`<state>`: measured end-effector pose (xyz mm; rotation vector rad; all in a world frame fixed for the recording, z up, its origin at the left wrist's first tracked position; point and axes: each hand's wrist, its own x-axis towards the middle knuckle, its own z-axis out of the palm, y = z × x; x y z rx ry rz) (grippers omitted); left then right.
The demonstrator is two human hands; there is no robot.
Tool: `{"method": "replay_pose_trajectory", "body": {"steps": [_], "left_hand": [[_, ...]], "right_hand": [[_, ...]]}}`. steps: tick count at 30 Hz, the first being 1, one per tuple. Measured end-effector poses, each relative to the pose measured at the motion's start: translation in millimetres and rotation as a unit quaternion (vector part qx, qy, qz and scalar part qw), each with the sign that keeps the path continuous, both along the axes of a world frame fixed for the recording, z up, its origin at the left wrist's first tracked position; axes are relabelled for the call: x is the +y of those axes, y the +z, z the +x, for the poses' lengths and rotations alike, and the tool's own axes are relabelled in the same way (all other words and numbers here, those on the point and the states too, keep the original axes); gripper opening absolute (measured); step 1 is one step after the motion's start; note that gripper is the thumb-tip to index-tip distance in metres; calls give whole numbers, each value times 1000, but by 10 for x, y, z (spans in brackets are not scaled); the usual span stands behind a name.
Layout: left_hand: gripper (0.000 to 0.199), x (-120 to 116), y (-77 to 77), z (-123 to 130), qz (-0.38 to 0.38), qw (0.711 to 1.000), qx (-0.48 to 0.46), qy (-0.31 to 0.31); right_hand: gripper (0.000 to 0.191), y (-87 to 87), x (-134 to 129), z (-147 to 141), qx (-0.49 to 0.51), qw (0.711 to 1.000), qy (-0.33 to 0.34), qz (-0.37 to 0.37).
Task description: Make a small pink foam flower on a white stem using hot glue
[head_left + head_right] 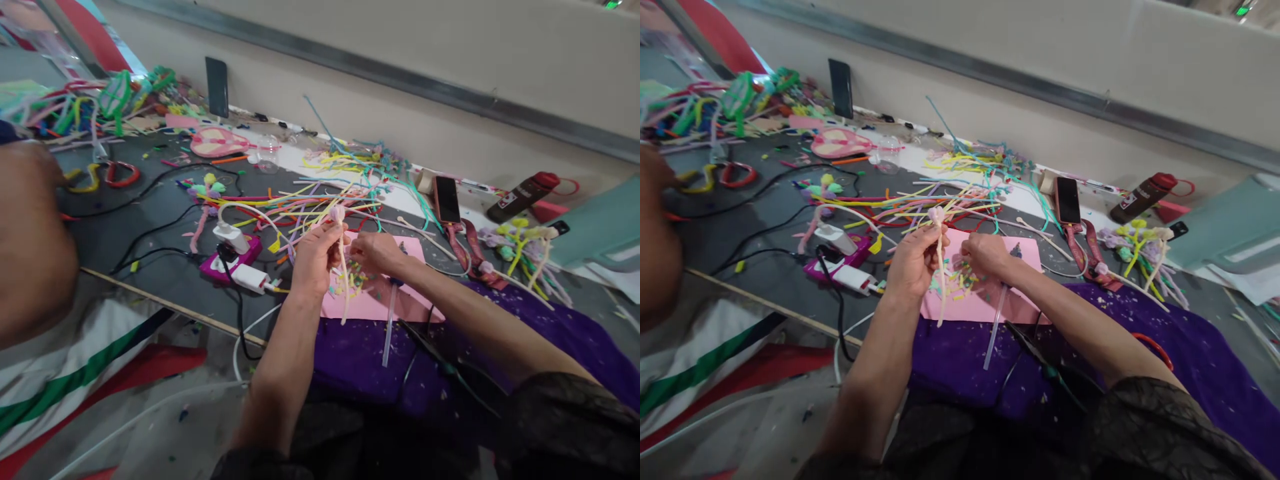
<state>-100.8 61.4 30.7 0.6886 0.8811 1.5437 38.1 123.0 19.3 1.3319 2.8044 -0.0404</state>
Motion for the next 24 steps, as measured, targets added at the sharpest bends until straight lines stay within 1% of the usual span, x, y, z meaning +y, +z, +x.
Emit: {"method": "replay_pose_trajectory", "body": {"steps": [5,9,12,15,16,17,18,20,21,22,23,24], "left_hand": [[21,-20,10,0,6,1000,-17,-14],[21,-21,-2,15,0,1000,-10,-19],[22,-19,-16,26,5,1000,-2,-23],[24,-18,-25,32,4,1000,5,-21],[25,-17,-26,36,3,1000,5,-22],[25,-17,-27,42,2,1000,4,-26],[26,-16,-27,52,1,999,1,-34],[26,-19,-33,85,-6,998,-5,-57],[26,-23,-39,111,-13,997,-7,-73],[25,-30,-50,144,-20,996,-8,-90],[25,-38,-63,183,-30,994,-6,-108],[25,-48,-81,228,-41,991,-3,-128]], "right_hand": [[18,-90,2,-44,8,999,-16,-28],[16,-129,49,-68,56,995,-46,-62],[15,-83,57,7,120,986,-51,-108],[20,3,-6,171,183,969,-47,-158],[21,30,-40,234,218,957,-50,-186],[20,52,-79,296,267,935,-58,-225],[19,70,-118,354,325,903,-69,-272],[15,90,-196,455,444,814,-94,-362],[14,96,-231,498,487,774,-104,-391],[15,100,-265,537,514,748,-110,-405],[16,107,-297,575,532,732,-114,-409],[18,117,-328,613,545,724,-115,-407]]}}
